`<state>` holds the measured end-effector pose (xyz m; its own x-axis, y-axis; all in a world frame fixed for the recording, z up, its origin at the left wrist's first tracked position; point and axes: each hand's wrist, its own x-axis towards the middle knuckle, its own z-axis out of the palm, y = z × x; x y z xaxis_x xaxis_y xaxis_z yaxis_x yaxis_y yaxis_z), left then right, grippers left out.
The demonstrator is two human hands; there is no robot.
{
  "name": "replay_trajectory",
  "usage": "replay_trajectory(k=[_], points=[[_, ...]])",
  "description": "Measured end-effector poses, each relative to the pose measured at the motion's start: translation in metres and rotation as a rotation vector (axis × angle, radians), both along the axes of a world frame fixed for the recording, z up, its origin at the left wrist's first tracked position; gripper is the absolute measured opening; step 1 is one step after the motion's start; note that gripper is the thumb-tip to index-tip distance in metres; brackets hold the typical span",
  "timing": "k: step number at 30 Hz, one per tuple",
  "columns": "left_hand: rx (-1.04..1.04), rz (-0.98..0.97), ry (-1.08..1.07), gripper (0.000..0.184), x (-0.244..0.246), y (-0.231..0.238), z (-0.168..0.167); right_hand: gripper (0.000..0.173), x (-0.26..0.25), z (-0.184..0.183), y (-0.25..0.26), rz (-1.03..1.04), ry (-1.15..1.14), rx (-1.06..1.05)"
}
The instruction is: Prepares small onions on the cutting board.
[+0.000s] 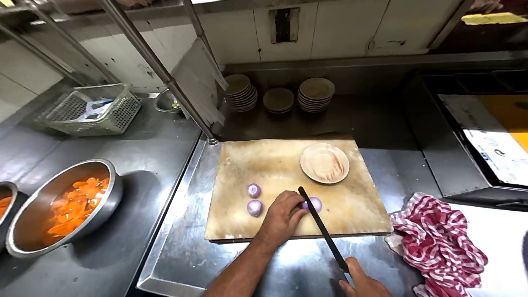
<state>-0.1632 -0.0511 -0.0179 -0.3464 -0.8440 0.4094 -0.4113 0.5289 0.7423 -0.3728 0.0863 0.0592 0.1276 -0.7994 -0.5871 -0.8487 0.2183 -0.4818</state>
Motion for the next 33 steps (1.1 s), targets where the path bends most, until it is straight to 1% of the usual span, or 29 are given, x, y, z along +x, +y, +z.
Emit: replay_trajectory(k=[3, 5, 8, 12, 15, 17, 20, 23, 33], points=[[0.006, -0.007, -0.02, 0.02, -0.001, 0.004, -0.002, 0.038, 0.011, -0.014, -0.009, -0.016, 0.014, -0.016], [0.001, 0.003, -0.035, 0.022, -0.001, 0.001, 0.0, 0.037, 0.016, -0.016, -0.016, -0.019, 0.051, -0.021], [0.048, 0.0, -0.072, 0.027, -0.002, 0.002, 0.004, 0.037, 0.013, -0.019, -0.017, 0.013, 0.063, -0.01], [0.071, 0.004, -0.04, 0.026, -0.001, 0.002, 0.004, 0.043, -0.005, -0.024, -0.012, -0.01, -0.098, -0.019], [0.019, 0.021, -0.018, 0.028, -0.002, 0.002, 0.002, 0.043, -0.01, -0.02, -0.001, -0.068, -0.158, -0.05], [-0.007, 0.031, -0.005, 0.026, -0.003, 0.002, 0.0, 0.042, -0.01, -0.015, 0.006, -0.089, -0.156, -0.078], [-0.013, 0.031, 0.004, 0.022, -0.003, 0.002, -0.001, 0.04, -0.012, -0.014, 0.015, -0.064, -0.157, -0.176], [-0.019, 0.027, 0.008, 0.02, -0.002, 0.002, -0.002, 0.04, -0.015, -0.012, 0.017, -0.036, -0.151, -0.196], [0.001, 0.018, 0.022, 0.019, 0.0, 0.001, -0.001, 0.038, -0.012, -0.004, 0.01, 0.008, -0.054, -0.114]])
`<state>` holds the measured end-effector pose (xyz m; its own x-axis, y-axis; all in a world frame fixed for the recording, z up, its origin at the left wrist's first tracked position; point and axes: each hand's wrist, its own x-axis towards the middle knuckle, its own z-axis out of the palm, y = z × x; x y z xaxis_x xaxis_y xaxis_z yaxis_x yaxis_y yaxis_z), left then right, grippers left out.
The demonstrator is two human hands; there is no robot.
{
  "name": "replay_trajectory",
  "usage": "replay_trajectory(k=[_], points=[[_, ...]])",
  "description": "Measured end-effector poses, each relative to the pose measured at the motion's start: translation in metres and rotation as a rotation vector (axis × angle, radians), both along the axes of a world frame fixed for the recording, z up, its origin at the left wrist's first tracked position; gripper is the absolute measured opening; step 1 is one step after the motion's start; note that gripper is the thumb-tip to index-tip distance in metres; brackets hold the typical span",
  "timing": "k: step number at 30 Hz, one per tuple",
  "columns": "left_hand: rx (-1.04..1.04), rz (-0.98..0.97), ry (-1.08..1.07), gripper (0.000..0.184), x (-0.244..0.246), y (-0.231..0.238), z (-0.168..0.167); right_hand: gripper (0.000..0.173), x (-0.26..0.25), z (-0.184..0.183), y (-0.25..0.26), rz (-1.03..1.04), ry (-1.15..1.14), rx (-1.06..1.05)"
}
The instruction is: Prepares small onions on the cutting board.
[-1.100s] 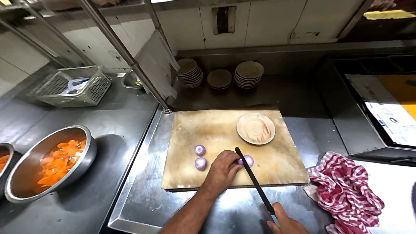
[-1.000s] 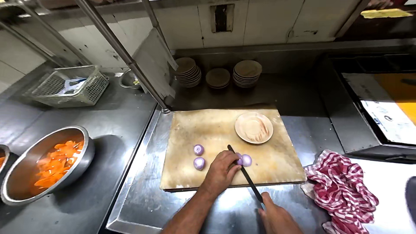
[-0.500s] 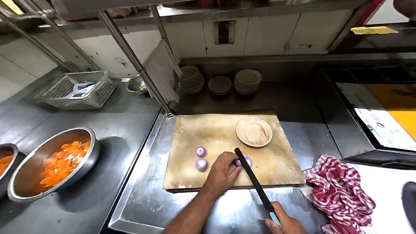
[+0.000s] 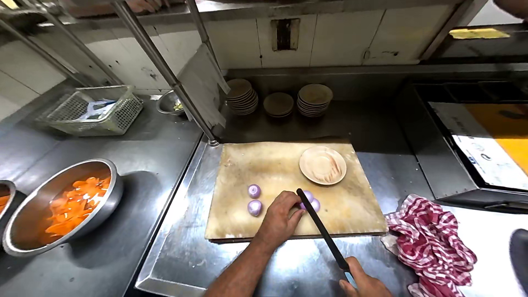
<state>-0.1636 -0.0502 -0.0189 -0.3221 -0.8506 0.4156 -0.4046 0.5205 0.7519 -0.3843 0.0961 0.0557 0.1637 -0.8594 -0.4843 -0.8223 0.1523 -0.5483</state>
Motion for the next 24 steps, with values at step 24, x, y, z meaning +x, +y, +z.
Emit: replay_trajectory(k=[24], points=[[0.035, 0.011, -0.06, 0.019, -0.003, 0.001, -0.001, 0.041, 0.027, -0.02, -0.038, -0.005, 0.006, 0.147]])
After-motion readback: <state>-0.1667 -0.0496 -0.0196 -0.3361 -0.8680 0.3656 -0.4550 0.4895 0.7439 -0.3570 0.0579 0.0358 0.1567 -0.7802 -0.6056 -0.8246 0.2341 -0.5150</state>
